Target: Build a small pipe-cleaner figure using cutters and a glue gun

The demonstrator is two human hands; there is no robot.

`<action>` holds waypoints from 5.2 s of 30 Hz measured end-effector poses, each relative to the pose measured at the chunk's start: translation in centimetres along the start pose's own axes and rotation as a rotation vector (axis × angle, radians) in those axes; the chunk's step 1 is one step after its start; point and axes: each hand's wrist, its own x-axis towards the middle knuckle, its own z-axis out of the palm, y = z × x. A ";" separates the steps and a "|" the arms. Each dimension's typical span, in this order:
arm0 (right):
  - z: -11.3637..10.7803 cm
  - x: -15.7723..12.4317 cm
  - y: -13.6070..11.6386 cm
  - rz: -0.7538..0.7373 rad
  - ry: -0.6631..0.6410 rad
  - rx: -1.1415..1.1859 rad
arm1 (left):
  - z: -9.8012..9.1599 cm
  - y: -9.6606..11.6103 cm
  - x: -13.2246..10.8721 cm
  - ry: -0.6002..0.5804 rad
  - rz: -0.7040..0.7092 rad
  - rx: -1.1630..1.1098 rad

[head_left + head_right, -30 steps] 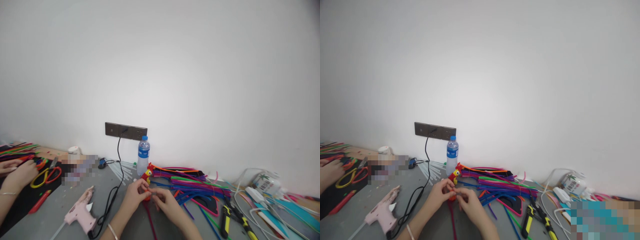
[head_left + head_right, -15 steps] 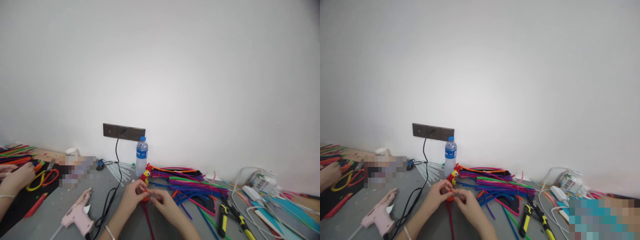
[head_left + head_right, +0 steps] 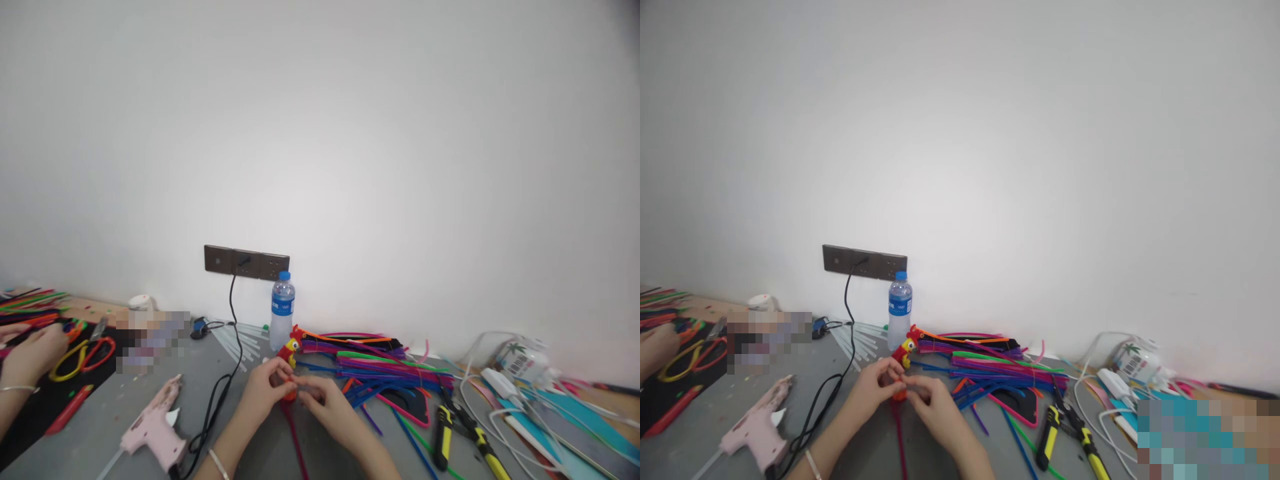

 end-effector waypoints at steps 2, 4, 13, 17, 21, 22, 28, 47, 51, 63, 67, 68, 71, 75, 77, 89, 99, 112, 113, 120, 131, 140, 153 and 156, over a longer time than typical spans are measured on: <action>0.0 0.0 0.1 0.004 0.008 -0.012 | 0.0 0.0 0.0 -0.005 0.002 -0.005; -0.1 0.0 0.2 0.017 0.025 -0.054 | 0.0 -0.1 0.0 -0.012 0.006 -0.012; 0.0 0.0 0.2 0.008 0.040 -0.122 | 0.1 -0.3 0.1 -0.020 0.008 -0.019; 0.0 -0.1 -0.1 0.024 0.035 -0.114 | 0.1 -0.5 0.1 -0.016 0.008 -0.030; -0.1 0.0 0.3 0.029 0.044 -0.118 | 0.1 -0.5 0.2 -0.013 0.008 -0.024; -0.1 0.0 0.4 0.025 0.044 -0.117 | 0.1 -0.5 0.2 -0.013 0.008 -0.021; 0.0 0.0 0.2 0.014 0.024 -0.076 | 0.2 -0.5 0.1 -0.018 0.013 -0.010; 0.1 -0.1 -0.4 0.024 0.045 -0.126 | 0.1 -0.4 0.1 -0.018 0.008 -0.027; 0.1 -0.1 -0.5 0.016 0.038 -0.129 | 0.0 -0.4 0.1 -0.012 0.018 -0.020; -0.3 -0.2 -0.2 -0.028 0.032 -0.216 | 0.1 -0.3 0.1 -0.015 0.005 -0.039; -0.3 -0.1 -0.3 -0.051 0.041 -0.241 | 0.2 -0.5 0.2 -0.013 0.004 -0.060; -0.3 -0.1 -0.2 -0.046 0.041 -0.246 | 0.2 -0.5 0.2 -0.013 0.003 -0.058; -0.2 -0.1 -0.1 -0.036 0.044 -0.219 | 0.2 -0.2 0.1 -0.005 -0.001 -0.049; 0.0 -0.1 -0.5 -0.036 0.036 -0.124 | 0.1 0.1 0.0 -0.009 -0.007 -0.059; 0.0 -0.2 -0.7 -0.038 0.026 -0.104 | 0.0 0.1 0.1 -0.014 -0.012 -0.059; 0.0 -0.1 -0.6 -0.092 0.044 -0.167 | 0.0 -0.3 0.1 -0.012 0.001 -0.052; 0.3 0.0 -0.4 -0.092 0.071 -0.180 | 0.1 -0.7 0.2 -0.023 -0.002 -0.071; 0.3 0.0 -0.3 -0.103 0.085 -0.190 | 0.0 -1.1 0.4 -0.050 -0.008 -0.084; 0.3 0.0 -0.2 -0.101 0.088 -0.189 | 0.0 -1.2 0.4 -0.053 -0.010 -0.101; 0.5 0.1 0.3 -0.096 0.092 -0.171 | 0.1 -1.0 0.4 -0.048 -0.025 -0.118; 0.7 0.5 0.6 -0.119 0.118 -0.197 | 0.2 -0.9 0.4 -0.016 -0.021 -0.100; 0.6 0.4 0.8 -0.128 0.132 -0.232 | 0.1 -0.1 0.2 0.003 -0.011 0.010; 0.6 0.7 1.8 -0.078 0.169 -0.249 | 0.6 0.0 0.1 0.013 0.041 0.127; 0.5 0.5 1.4 -0.113 0.215 -0.279 | 0.7 0.0 0.0 0.018 0.057 0.118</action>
